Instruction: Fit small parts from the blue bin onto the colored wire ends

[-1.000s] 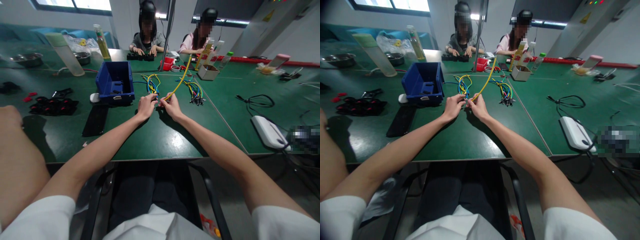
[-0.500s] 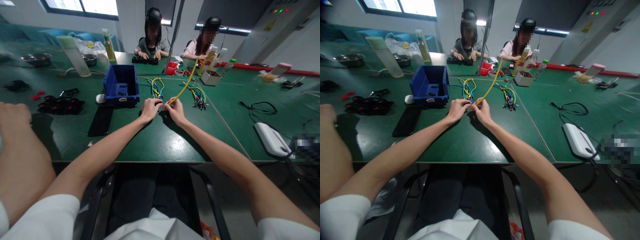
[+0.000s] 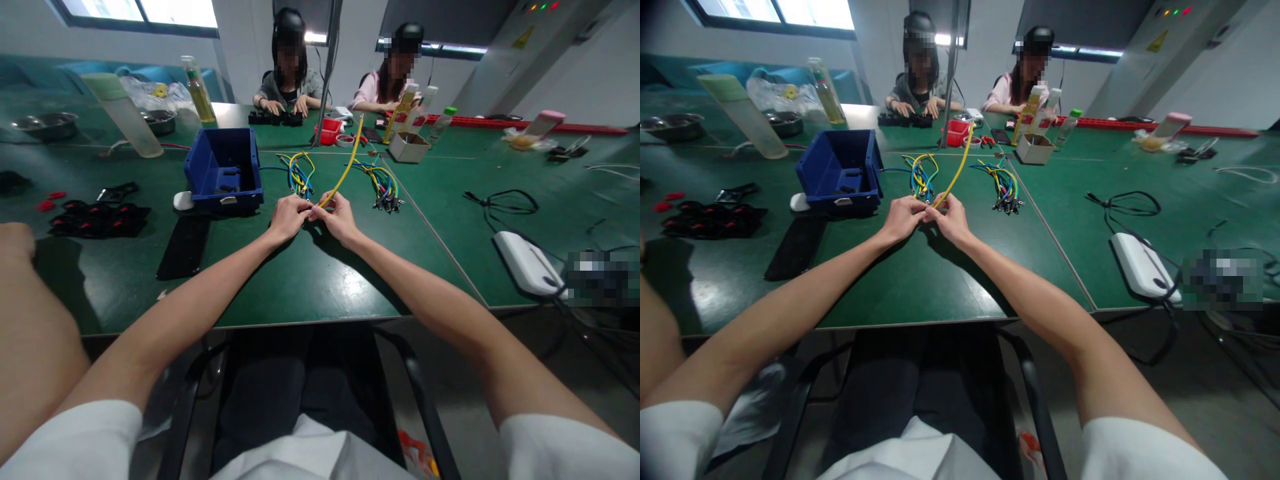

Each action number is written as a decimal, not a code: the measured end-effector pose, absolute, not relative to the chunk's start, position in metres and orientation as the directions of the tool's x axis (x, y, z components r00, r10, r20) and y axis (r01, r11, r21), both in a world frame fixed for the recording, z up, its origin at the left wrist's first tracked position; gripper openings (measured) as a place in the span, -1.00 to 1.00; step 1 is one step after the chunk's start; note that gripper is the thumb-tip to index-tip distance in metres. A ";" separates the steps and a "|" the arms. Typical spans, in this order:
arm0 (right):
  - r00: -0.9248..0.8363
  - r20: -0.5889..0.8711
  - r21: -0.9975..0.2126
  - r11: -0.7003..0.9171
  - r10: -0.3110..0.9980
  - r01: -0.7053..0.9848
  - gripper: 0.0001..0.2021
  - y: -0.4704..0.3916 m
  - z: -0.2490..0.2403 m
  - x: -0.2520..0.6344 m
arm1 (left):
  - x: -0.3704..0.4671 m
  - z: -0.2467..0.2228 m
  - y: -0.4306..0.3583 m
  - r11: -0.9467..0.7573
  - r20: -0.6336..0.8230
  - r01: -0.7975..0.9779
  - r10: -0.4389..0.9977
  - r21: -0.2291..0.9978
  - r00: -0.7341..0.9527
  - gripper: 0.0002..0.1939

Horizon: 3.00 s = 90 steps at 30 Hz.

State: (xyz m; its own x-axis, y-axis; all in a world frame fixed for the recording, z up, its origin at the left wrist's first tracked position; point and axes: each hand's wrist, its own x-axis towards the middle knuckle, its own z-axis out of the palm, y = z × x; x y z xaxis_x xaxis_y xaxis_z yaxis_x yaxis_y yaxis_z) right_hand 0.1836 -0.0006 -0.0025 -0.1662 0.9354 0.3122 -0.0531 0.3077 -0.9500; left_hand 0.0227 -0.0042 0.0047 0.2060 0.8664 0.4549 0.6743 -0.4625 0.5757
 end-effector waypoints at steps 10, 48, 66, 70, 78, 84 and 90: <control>-0.119 0.361 -0.933 0.358 0.925 -0.046 -0.64 0.002 -0.003 0.187 | 0.023 0.005 -0.003 -0.470 0.455 0.663 0.865 0.583 0.213 -0.85; 0.056 0.420 -0.899 0.424 0.906 -0.111 -0.64 0.004 0.002 0.189 | 0.029 0.009 -0.011 -0.521 0.517 0.591 0.833 0.616 0.197 -0.82; 0.047 0.439 -0.890 0.441 0.897 -0.111 -0.58 0.002 0.004 0.188 | 0.029 0.012 -0.014 -0.507 0.533 0.563 0.835 0.653 0.135 -0.88; 0.035 0.426 -0.900 0.427 0.904 -0.085 -0.56 0.002 0.005 0.188 | 0.029 0.012 -0.013 -0.490 0.525 0.561 0.844 0.667 0.112 -0.85; 0.032 0.411 -0.907 0.412 0.911 -0.087 -0.54 0.002 0.004 0.189 | 0.029 0.013 -0.013 -0.462 0.497 0.565 0.861 0.683 0.103 -0.87; 0.025 0.418 -0.903 0.419 0.908 -0.092 -0.55 0.003 0.005 0.189 | 0.029 0.010 -0.011 -0.467 0.501 0.554 0.859 0.690 0.100 -0.87; 0.030 0.402 -0.911 0.403 0.915 -0.090 -0.57 0.002 0.007 0.190 | 0.028 0.010 -0.010 -0.476 0.515 0.558 0.851 0.680 0.097 -0.88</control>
State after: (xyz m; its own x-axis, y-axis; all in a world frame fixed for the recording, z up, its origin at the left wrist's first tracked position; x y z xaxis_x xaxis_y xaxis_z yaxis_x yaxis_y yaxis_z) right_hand 0.1898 0.0017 0.0070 0.0297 0.9150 0.4023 -0.0897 0.4033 -0.9107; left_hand 0.0282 -0.0104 0.0096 0.0974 0.8514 0.5154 0.5579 -0.4756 0.6801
